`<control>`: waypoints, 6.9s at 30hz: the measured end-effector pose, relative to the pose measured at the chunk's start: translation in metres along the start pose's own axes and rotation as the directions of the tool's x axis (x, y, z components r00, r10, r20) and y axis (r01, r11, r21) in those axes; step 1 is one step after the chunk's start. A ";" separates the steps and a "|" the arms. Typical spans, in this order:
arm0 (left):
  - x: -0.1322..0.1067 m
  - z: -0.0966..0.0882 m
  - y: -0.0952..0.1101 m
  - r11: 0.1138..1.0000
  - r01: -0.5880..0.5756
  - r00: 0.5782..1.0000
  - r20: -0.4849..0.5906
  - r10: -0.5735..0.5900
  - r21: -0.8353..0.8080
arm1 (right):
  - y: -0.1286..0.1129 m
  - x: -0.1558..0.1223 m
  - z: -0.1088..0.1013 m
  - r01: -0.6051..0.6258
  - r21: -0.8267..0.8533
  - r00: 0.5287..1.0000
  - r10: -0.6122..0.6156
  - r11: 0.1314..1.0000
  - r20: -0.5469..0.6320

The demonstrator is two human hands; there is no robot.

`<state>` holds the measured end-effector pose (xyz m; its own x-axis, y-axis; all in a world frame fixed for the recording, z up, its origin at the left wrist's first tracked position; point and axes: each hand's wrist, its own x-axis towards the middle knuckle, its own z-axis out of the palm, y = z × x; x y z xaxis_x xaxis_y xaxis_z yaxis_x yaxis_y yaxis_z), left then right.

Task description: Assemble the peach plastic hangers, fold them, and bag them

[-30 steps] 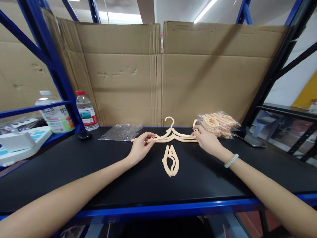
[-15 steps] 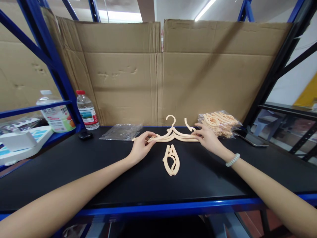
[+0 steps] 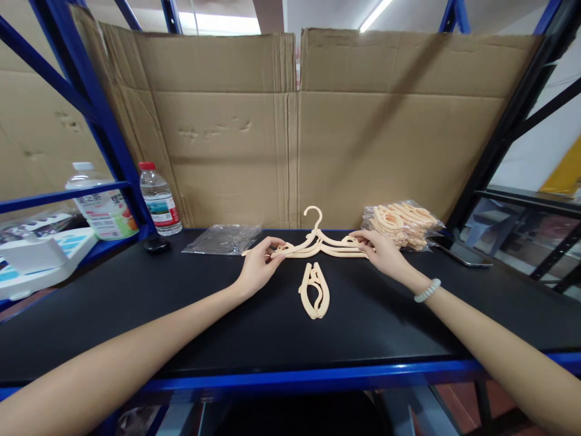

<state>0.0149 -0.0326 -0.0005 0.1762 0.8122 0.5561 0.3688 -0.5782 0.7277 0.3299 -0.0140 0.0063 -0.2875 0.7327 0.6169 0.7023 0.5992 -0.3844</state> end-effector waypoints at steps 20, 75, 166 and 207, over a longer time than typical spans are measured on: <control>-0.019 0.017 0.059 0.785 0.316 0.947 0.134 -0.291 -0.533 | -0.082 -0.019 0.018 -0.156 0.808 0.988 0.083 0.569 0.133; -0.029 0.029 0.059 0.808 0.319 0.948 0.160 -0.276 -0.496 | -0.102 -0.031 0.016 -0.140 0.674 0.949 -0.097 0.726 0.302; 0.001 -0.033 0.034 0.822 -0.401 0.820 0.558 0.125 0.404 | 0.004 0.005 -0.045 -0.071 -0.046 0.942 0.082 0.996 0.325; -0.024 -0.022 0.022 0.993 0.087 0.938 0.329 -0.108 0.079 | -0.012 -0.021 -0.036 0.054 -0.016 0.999 -0.053 0.998 0.010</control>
<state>-0.0014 -0.0664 0.0114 0.4254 0.8499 0.3109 0.4541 -0.4976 0.7391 0.3506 -0.0485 0.0228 -0.3312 0.7029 0.6295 0.6964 0.6323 -0.3395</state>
